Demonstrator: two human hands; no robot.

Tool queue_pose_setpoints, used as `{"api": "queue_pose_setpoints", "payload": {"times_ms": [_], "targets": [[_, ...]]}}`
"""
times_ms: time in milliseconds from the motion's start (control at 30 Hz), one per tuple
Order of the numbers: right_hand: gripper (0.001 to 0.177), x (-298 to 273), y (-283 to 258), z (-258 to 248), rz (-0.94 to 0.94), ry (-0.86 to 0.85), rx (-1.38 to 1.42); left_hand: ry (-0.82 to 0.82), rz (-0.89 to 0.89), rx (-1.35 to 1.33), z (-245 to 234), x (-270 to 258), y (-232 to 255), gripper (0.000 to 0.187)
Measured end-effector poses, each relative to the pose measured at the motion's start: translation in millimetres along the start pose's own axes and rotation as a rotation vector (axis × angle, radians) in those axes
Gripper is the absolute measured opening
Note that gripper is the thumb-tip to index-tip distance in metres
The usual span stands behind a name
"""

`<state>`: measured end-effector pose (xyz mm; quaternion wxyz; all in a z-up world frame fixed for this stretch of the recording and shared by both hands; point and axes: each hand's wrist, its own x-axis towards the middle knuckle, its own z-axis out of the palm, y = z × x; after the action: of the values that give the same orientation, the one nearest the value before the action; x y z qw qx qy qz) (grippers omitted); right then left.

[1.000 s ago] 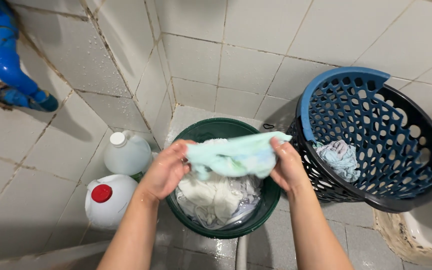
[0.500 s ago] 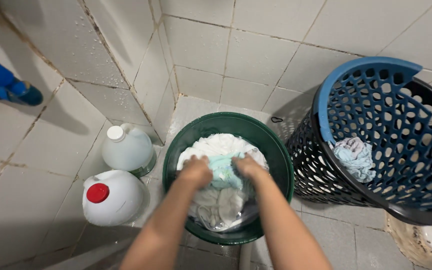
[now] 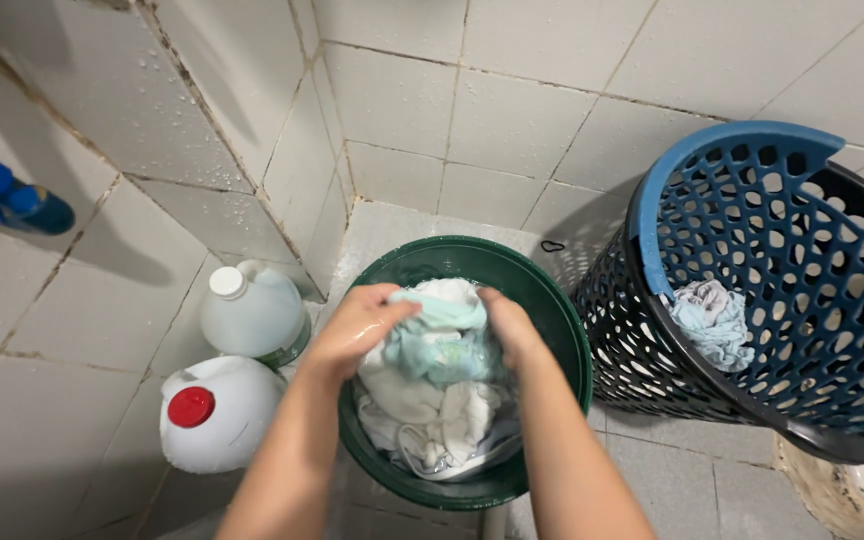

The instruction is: The person washes clothes by hand in a bucket of water, scrubbing each item and placing them into a blue basket.

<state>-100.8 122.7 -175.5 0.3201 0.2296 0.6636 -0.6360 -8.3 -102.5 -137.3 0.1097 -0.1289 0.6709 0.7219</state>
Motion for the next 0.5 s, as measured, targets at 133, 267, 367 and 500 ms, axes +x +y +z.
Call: {"api": "queue_pose_setpoints", "payload": {"times_ms": [133,267,367,500], "targets": [[0.04,-63,13,52,-0.676,0.104,-0.225,0.158,-0.105,-0.66,43,-1,-18,0.026],[0.029,-97,20,81,-1.115,0.159,-0.533,0.074,-0.066,-1.013,79,7,-55,0.023],[0.021,-80,-7,60,-1.073,0.26,-0.557,0.088,-0.16,-1.015,99,-1,-66,0.021],[0.017,-81,1,46,-0.99,0.196,-0.59,-0.051,0.094,-1.321,99,-6,-56,0.019]]}}
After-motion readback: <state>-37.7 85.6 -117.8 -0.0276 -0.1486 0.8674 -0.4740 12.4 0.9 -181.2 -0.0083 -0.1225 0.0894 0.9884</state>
